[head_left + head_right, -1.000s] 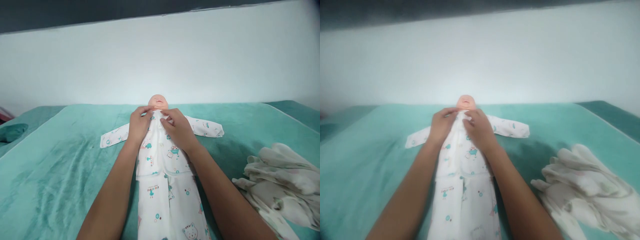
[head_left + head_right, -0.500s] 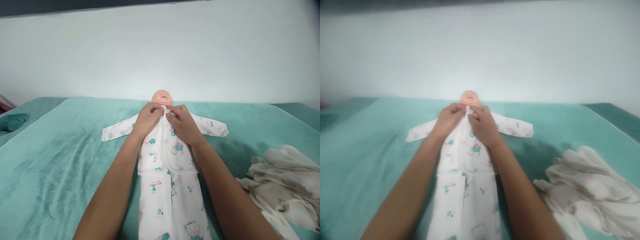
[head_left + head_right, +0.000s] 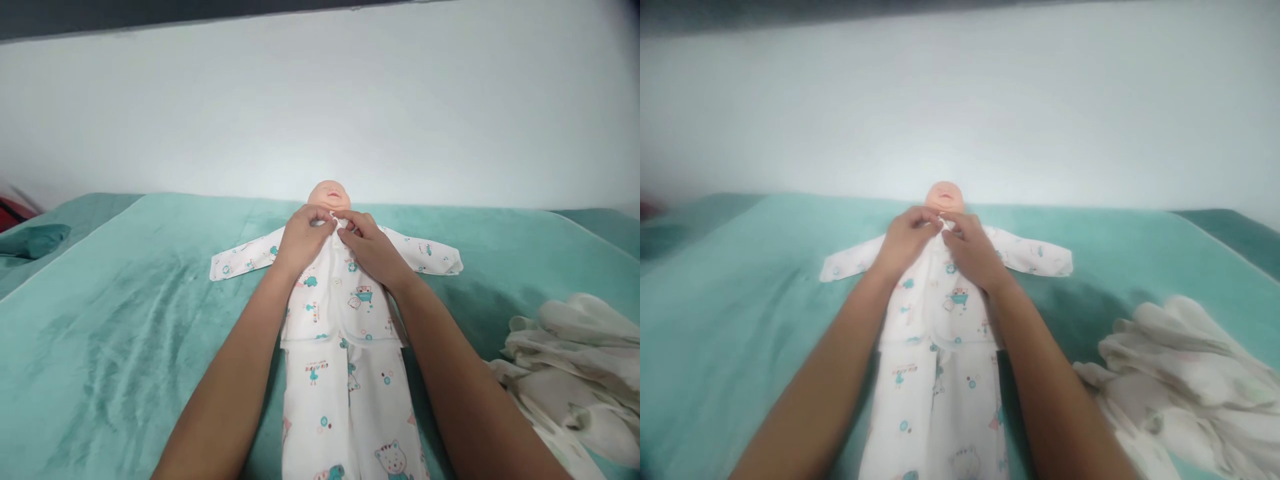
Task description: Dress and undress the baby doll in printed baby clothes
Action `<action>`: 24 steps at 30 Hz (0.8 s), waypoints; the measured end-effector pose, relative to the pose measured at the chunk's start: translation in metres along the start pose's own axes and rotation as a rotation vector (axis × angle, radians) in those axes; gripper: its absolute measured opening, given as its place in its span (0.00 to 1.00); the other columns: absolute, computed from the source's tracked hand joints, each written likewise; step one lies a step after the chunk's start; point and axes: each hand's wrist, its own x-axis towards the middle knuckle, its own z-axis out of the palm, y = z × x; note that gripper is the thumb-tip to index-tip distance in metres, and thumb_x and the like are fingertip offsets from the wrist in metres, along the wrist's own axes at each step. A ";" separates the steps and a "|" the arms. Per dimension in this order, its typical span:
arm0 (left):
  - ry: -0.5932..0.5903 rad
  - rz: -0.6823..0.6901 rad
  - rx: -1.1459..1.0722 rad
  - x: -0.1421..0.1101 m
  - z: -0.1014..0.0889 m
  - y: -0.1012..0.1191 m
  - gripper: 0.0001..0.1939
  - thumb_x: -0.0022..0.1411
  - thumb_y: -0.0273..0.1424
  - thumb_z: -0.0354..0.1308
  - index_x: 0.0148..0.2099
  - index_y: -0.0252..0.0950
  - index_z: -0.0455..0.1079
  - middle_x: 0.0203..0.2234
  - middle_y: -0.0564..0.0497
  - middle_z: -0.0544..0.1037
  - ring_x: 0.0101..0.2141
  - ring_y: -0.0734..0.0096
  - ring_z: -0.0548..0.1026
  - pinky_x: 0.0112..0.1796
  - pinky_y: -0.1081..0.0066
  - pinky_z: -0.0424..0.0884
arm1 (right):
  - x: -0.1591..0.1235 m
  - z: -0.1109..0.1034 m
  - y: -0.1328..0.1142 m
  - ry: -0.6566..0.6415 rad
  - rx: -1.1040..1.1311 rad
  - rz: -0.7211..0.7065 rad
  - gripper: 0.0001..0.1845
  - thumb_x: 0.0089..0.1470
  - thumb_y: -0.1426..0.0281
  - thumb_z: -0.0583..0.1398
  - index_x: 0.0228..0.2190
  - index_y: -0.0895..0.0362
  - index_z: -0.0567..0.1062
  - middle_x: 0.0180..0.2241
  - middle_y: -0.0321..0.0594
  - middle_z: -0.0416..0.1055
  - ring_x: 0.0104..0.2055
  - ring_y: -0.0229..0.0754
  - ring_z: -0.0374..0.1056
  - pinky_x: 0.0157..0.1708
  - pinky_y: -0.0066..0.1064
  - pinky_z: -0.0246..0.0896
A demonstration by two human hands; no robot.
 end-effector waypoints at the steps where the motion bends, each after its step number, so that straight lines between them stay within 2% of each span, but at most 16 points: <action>1: 0.002 0.008 -0.002 0.000 0.000 0.000 0.03 0.56 0.26 0.59 0.31 0.38 0.73 0.42 0.52 0.80 0.46 0.65 0.76 0.53 0.65 0.67 | 0.000 0.000 0.000 0.007 0.016 0.001 0.22 0.57 0.67 0.57 0.53 0.50 0.72 0.45 0.40 0.62 0.35 0.38 0.62 0.32 0.32 0.64; 10: 0.049 0.066 -0.002 0.001 0.002 -0.005 0.04 0.57 0.25 0.58 0.31 0.38 0.72 0.40 0.51 0.79 0.44 0.66 0.76 0.51 0.64 0.68 | 0.000 0.002 0.005 0.050 0.035 -0.041 0.18 0.56 0.66 0.58 0.49 0.50 0.74 0.43 0.39 0.63 0.35 0.38 0.61 0.30 0.30 0.62; 14: 0.045 0.142 0.019 0.001 0.003 -0.007 0.07 0.58 0.22 0.58 0.31 0.39 0.72 0.39 0.53 0.79 0.43 0.68 0.75 0.50 0.65 0.69 | 0.000 0.001 0.003 0.032 0.001 -0.077 0.20 0.56 0.68 0.57 0.51 0.48 0.73 0.41 0.38 0.63 0.36 0.38 0.61 0.33 0.31 0.62; 17: 0.053 0.185 0.056 0.000 0.004 -0.007 0.07 0.58 0.22 0.58 0.31 0.39 0.72 0.38 0.53 0.78 0.42 0.68 0.75 0.50 0.65 0.69 | 0.001 0.001 0.002 0.013 0.020 -0.084 0.20 0.55 0.68 0.57 0.50 0.49 0.72 0.40 0.38 0.63 0.34 0.38 0.61 0.32 0.31 0.62; 24: 0.090 0.097 0.106 0.000 0.006 -0.004 0.06 0.59 0.24 0.57 0.31 0.39 0.70 0.35 0.51 0.78 0.41 0.66 0.75 0.48 0.63 0.69 | -0.001 0.003 0.001 0.025 0.037 -0.015 0.18 0.54 0.65 0.58 0.48 0.49 0.71 0.41 0.37 0.62 0.30 0.36 0.60 0.26 0.30 0.59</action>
